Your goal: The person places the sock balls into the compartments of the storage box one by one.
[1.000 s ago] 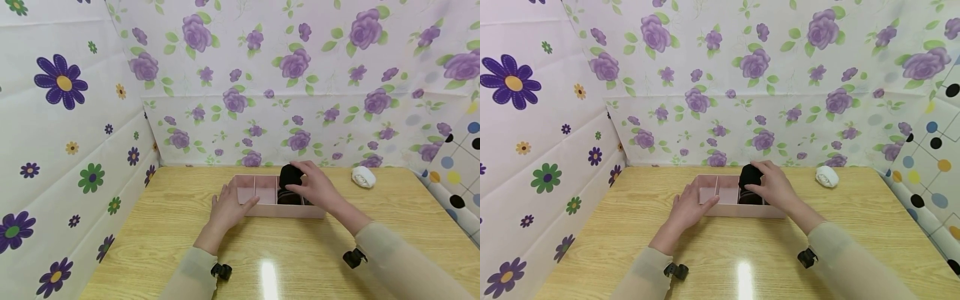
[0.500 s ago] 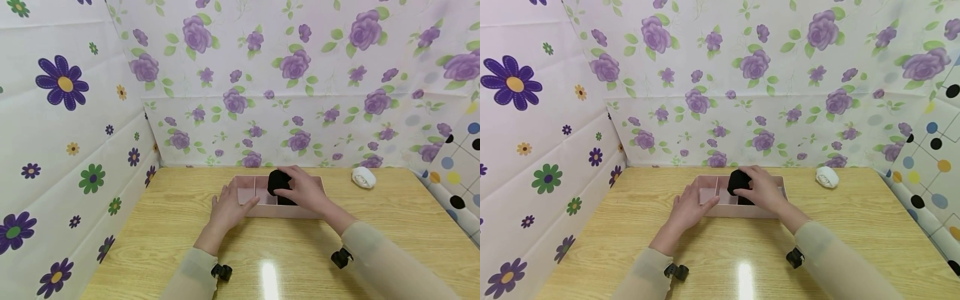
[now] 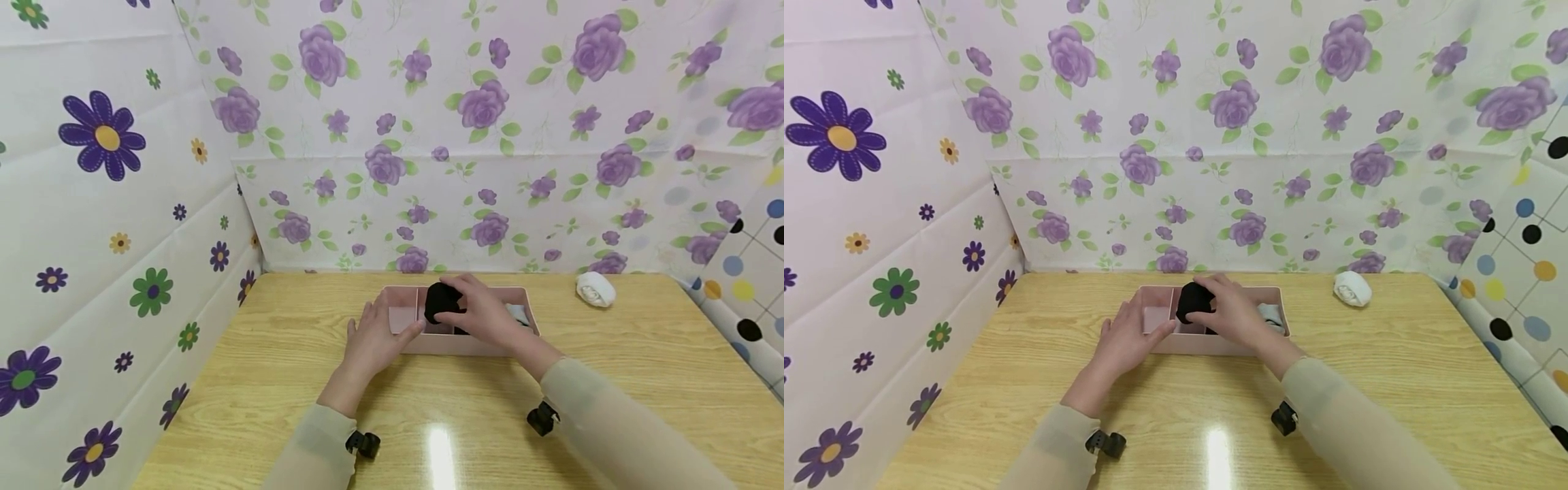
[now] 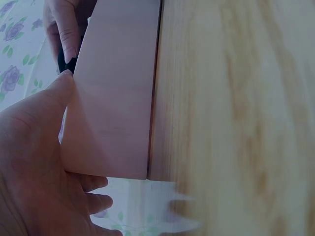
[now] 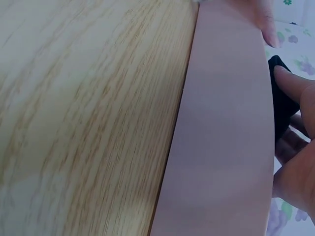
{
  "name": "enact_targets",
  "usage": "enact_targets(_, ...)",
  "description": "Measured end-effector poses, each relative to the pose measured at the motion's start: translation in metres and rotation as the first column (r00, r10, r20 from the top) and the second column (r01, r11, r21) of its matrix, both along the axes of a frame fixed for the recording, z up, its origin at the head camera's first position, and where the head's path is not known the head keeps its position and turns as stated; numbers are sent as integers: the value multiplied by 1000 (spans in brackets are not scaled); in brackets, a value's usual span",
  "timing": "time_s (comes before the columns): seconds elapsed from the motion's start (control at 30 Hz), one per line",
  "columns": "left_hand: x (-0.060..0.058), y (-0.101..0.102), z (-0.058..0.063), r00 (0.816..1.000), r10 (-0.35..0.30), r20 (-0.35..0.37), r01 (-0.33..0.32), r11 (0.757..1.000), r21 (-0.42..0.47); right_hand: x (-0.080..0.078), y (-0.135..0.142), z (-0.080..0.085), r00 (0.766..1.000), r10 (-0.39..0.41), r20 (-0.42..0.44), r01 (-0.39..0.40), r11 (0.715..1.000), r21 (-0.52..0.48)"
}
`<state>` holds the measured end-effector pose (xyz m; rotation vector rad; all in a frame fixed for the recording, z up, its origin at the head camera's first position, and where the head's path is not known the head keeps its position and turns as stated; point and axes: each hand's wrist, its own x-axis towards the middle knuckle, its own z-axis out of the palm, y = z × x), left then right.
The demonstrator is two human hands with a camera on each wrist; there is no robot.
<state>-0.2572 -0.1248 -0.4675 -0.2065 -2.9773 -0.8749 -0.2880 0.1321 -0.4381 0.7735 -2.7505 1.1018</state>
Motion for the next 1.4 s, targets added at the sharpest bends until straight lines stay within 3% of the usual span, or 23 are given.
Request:
enact_targets(0.37, 1, 1, 2, 1000, 3, 0, -3, 1000, -12, -4, -5, -3, 1000, 14, 0, -14, 998, 62)
enact_targets(0.6, 2, 1, 2, 1000, 7, 2, -7, 1000, -8, -1, 0, -4, 1000, 19, -11, -19, 999, 34)
enact_targets(0.83, 2, 1, 3, 1000, 11, 8, -11, 1000, -10, 2, 15, 1, 999, -21, -31, 22, 999, 45)
enact_targets(1.17, 3, 2, 3, 1000, 7, 16, -7, 1000, 7, 3, 45, 8, 983, -92, -162, 108, 989, 97)
enact_targets(1.4, 2, 1, 3, 1000, 4, 16, -4, 1000, 12, 7, 68, 12, 983, -114, -147, 129, 987, 94)
